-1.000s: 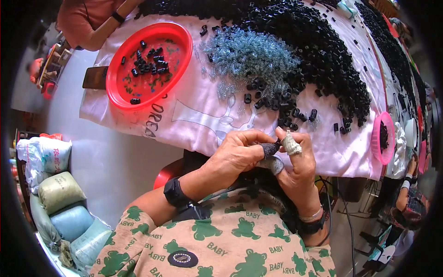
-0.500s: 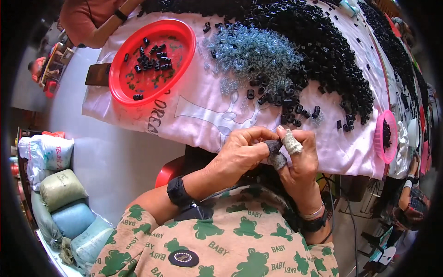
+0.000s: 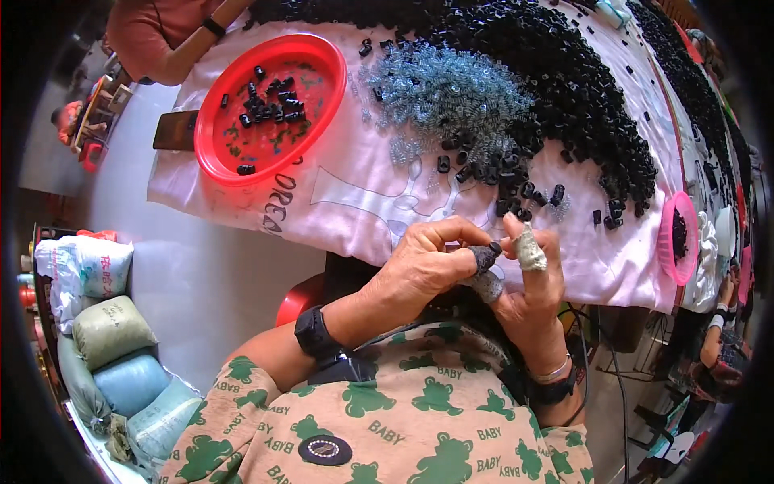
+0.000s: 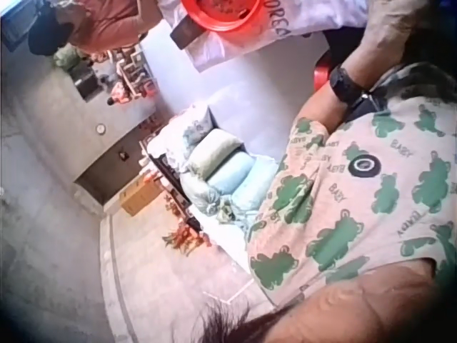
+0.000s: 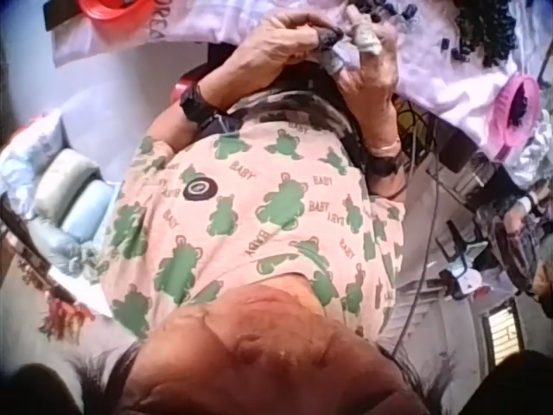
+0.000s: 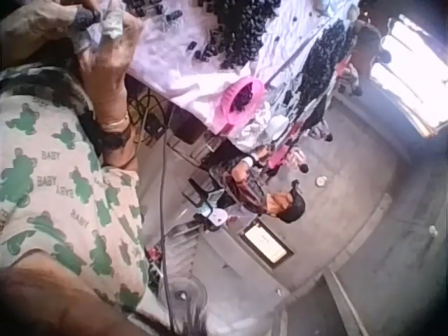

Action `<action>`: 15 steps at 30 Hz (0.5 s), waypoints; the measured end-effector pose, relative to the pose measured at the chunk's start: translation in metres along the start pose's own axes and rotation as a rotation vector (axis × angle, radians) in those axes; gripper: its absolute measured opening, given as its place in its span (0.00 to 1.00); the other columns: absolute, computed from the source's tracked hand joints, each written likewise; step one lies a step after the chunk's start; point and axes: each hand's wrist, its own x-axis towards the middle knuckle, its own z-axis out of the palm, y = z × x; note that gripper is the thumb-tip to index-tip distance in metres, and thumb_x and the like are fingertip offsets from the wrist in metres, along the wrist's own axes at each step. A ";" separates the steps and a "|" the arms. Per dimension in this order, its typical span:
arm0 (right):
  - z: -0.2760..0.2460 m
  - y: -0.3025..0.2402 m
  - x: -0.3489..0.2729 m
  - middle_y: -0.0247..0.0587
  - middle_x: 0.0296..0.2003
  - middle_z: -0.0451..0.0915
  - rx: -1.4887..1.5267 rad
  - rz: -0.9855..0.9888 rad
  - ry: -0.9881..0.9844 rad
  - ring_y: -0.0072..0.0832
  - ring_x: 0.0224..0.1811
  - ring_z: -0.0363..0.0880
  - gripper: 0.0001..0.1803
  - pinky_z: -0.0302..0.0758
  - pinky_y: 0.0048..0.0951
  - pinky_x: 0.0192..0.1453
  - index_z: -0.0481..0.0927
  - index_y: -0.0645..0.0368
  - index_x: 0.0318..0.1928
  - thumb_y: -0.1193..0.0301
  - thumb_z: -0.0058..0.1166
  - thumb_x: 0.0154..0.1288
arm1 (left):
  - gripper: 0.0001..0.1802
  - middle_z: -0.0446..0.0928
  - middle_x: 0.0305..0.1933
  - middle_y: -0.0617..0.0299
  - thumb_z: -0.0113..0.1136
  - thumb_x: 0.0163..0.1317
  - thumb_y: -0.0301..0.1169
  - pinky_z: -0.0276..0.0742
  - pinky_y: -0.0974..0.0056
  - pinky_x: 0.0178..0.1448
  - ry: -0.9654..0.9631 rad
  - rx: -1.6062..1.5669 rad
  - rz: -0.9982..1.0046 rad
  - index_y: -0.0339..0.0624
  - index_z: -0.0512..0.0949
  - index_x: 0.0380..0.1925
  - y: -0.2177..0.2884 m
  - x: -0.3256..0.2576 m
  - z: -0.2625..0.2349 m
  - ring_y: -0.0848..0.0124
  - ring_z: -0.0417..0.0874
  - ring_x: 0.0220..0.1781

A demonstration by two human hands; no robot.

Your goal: Sorting and inspecting small black and white plastic components at a workshop table.

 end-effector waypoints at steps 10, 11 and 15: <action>-0.005 0.006 -0.003 0.43 0.38 0.74 -0.106 -0.096 0.084 0.37 0.37 0.76 0.26 0.75 0.33 0.40 0.78 0.62 0.49 0.77 0.68 0.45 | 0.11 0.69 0.27 0.74 0.58 0.64 0.31 0.55 0.78 0.26 -0.018 -0.058 -0.081 0.37 0.79 0.44 0.009 -0.004 0.009 0.88 0.63 0.23; -0.005 0.006 -0.003 0.43 0.38 0.74 -0.107 -0.095 0.085 0.37 0.37 0.76 0.26 0.75 0.33 0.40 0.78 0.62 0.49 0.77 0.68 0.45 | 0.11 0.69 0.27 0.74 0.58 0.64 0.31 0.55 0.78 0.26 -0.020 -0.057 -0.082 0.37 0.79 0.44 0.008 -0.004 0.007 0.88 0.63 0.23; -0.006 0.006 0.001 0.41 0.36 0.75 -0.105 -0.119 0.057 0.36 0.36 0.75 0.28 0.73 0.32 0.38 0.79 0.62 0.49 0.79 0.68 0.42 | 0.10 0.66 0.33 0.71 0.56 0.65 0.30 0.56 0.76 0.27 -0.086 0.044 0.007 0.35 0.80 0.42 0.005 -0.002 0.001 0.85 0.63 0.26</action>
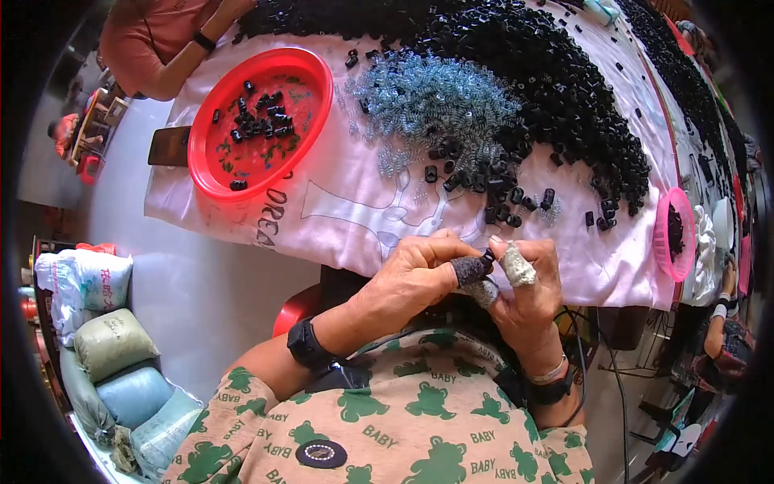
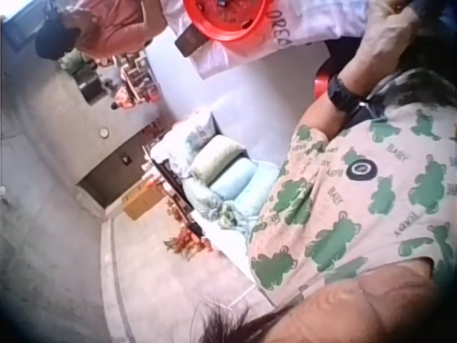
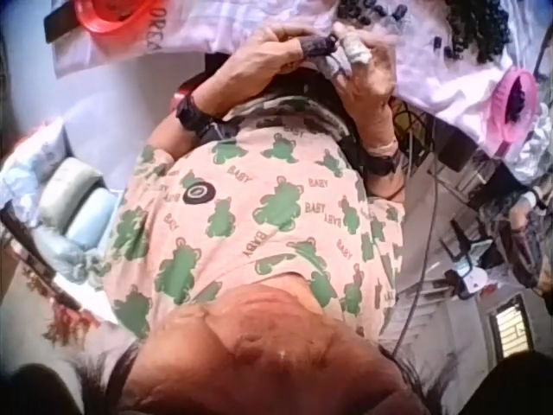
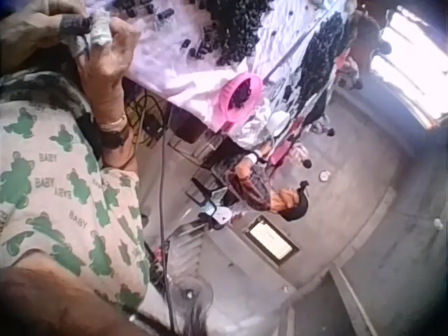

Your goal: Sorting and inspecting small black and white plastic components at a workshop table.

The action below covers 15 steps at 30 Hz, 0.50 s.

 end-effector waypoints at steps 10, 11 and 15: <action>0.002 0.003 0.000 0.40 0.32 0.74 0.027 -0.031 -0.034 0.35 0.32 0.71 0.26 0.70 0.32 0.32 0.79 0.65 0.45 0.83 0.66 0.39 | 0.09 0.64 0.34 0.70 0.56 0.66 0.29 0.56 0.76 0.28 0.030 0.066 0.019 0.34 0.80 0.39 -0.006 0.003 -0.003 0.83 0.63 0.27; 0.002 0.003 0.001 0.40 0.32 0.74 0.028 -0.030 -0.034 0.35 0.32 0.71 0.26 0.70 0.32 0.32 0.79 0.65 0.45 0.83 0.66 0.39 | 0.09 0.64 0.34 0.70 0.56 0.66 0.29 0.56 0.76 0.28 0.031 0.067 0.018 0.34 0.80 0.39 -0.006 0.003 -0.003 0.83 0.63 0.27; 0.001 0.003 0.002 0.40 0.30 0.73 0.029 -0.047 -0.047 0.35 0.31 0.70 0.22 0.69 0.33 0.31 0.79 0.65 0.40 0.82 0.65 0.37 | 0.09 0.64 0.33 0.71 0.56 0.66 0.29 0.56 0.76 0.28 0.023 0.053 0.014 0.33 0.80 0.39 -0.007 0.003 -0.003 0.84 0.62 0.26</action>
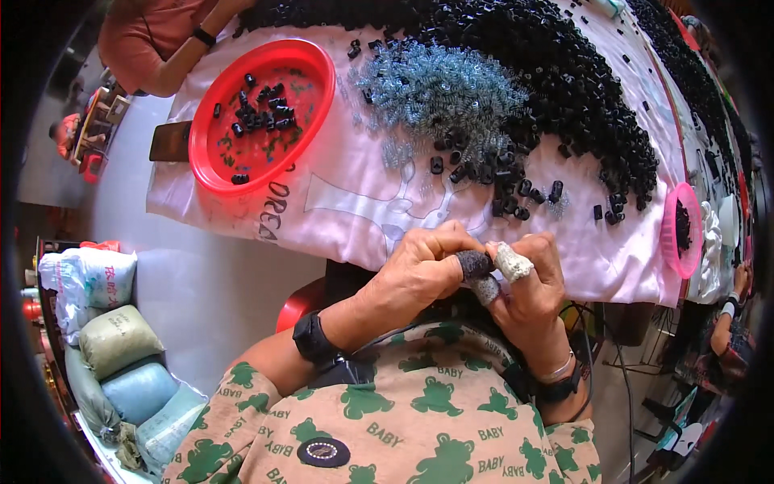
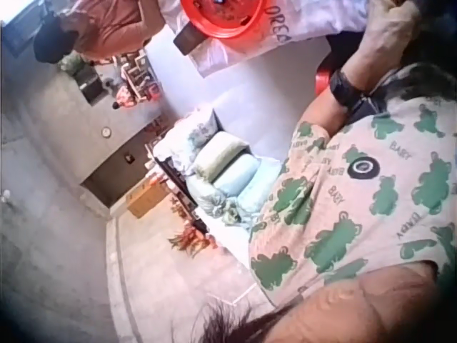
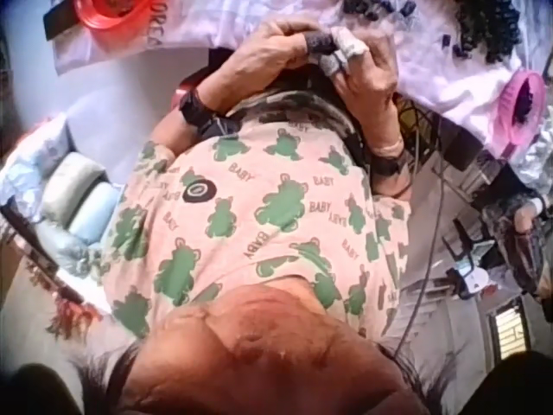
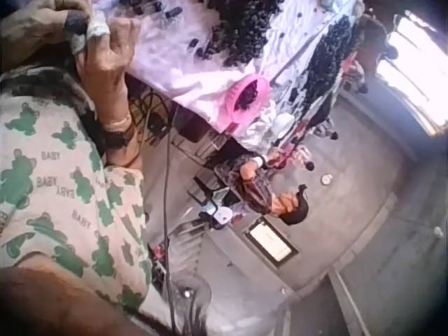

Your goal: Sorting and inspecting small black and white plastic components at a workshop table.

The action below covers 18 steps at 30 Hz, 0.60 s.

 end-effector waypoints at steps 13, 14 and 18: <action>0.000 -0.007 -0.005 0.38 0.35 0.73 0.213 0.146 0.082 0.30 0.33 0.74 0.22 0.73 0.29 0.35 0.81 0.62 0.43 0.77 0.69 0.43 | 0.14 0.75 0.32 0.67 0.55 0.65 0.35 0.60 0.79 0.24 -0.148 -0.499 -0.260 0.33 0.77 0.41 -0.003 -0.001 -0.003 0.84 0.67 0.25; 0.000 -0.007 -0.004 0.38 0.35 0.73 0.213 0.148 0.082 0.30 0.33 0.74 0.22 0.73 0.29 0.35 0.81 0.62 0.43 0.77 0.69 0.43 | 0.14 0.75 0.32 0.67 0.55 0.65 0.35 0.60 0.79 0.24 -0.147 -0.499 -0.262 0.33 0.77 0.41 -0.002 -0.001 -0.003 0.84 0.67 0.25; -0.002 -0.006 0.000 0.39 0.34 0.73 0.139 0.080 0.056 0.33 0.33 0.74 0.23 0.73 0.31 0.33 0.80 0.62 0.42 0.77 0.69 0.39 | 0.10 0.76 0.33 0.68 0.61 0.61 0.32 0.62 0.79 0.26 -0.098 -0.470 -0.244 0.37 0.78 0.38 -0.003 -0.001 -0.003 0.85 0.68 0.26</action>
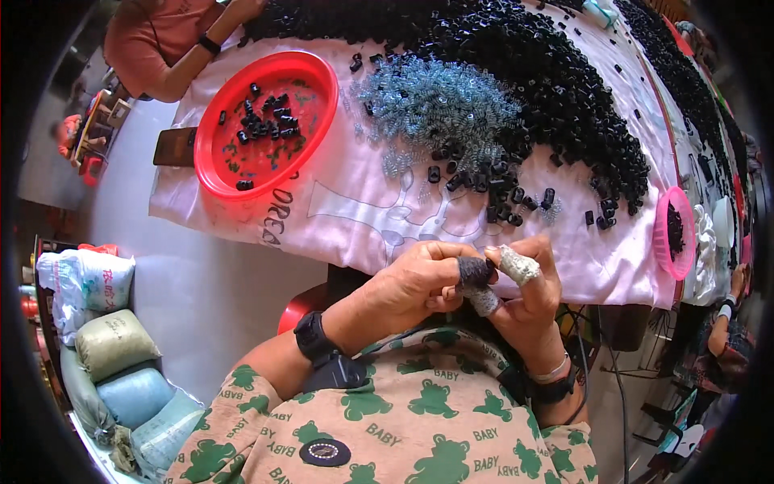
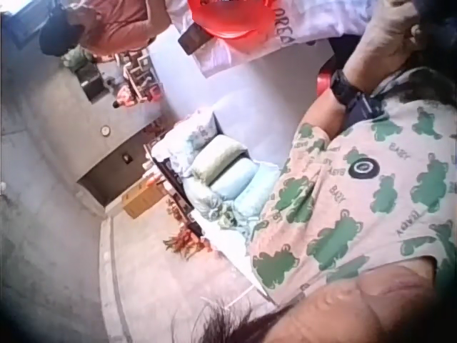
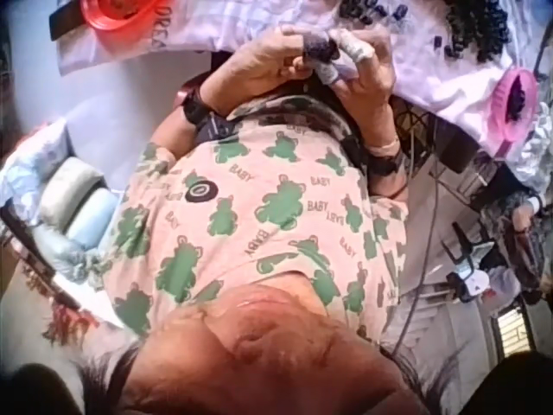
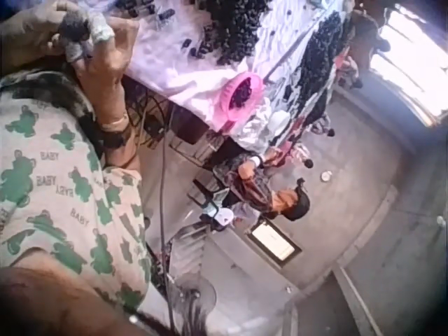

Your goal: Sorting and inspecting small black and white plastic components at a workshop table.

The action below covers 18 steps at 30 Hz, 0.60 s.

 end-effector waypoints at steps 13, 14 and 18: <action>0.003 0.004 -0.005 0.39 0.30 0.73 -0.056 0.076 0.018 0.34 0.30 0.73 0.20 0.71 0.31 0.31 0.79 0.61 0.38 0.76 0.71 0.40 | 0.13 0.70 0.27 0.71 0.57 0.67 0.38 0.57 0.79 0.23 0.046 0.118 0.128 0.37 0.77 0.38 -0.004 0.003 -0.002 0.86 0.64 0.22; 0.003 0.003 -0.004 0.39 0.30 0.73 -0.059 0.075 0.019 0.34 0.30 0.73 0.20 0.71 0.31 0.31 0.79 0.61 0.38 0.76 0.71 0.40 | 0.13 0.70 0.27 0.71 0.57 0.67 0.38 0.57 0.79 0.23 0.043 0.118 0.128 0.37 0.77 0.38 -0.003 0.004 -0.003 0.86 0.64 0.22; 0.003 0.005 -0.005 0.39 0.30 0.72 -0.032 0.070 0.037 0.33 0.29 0.73 0.19 0.71 0.30 0.31 0.77 0.59 0.38 0.74 0.71 0.44 | 0.16 0.70 0.27 0.70 0.53 0.68 0.40 0.57 0.79 0.22 0.038 0.076 0.112 0.36 0.77 0.40 0.000 0.002 -0.005 0.85 0.64 0.22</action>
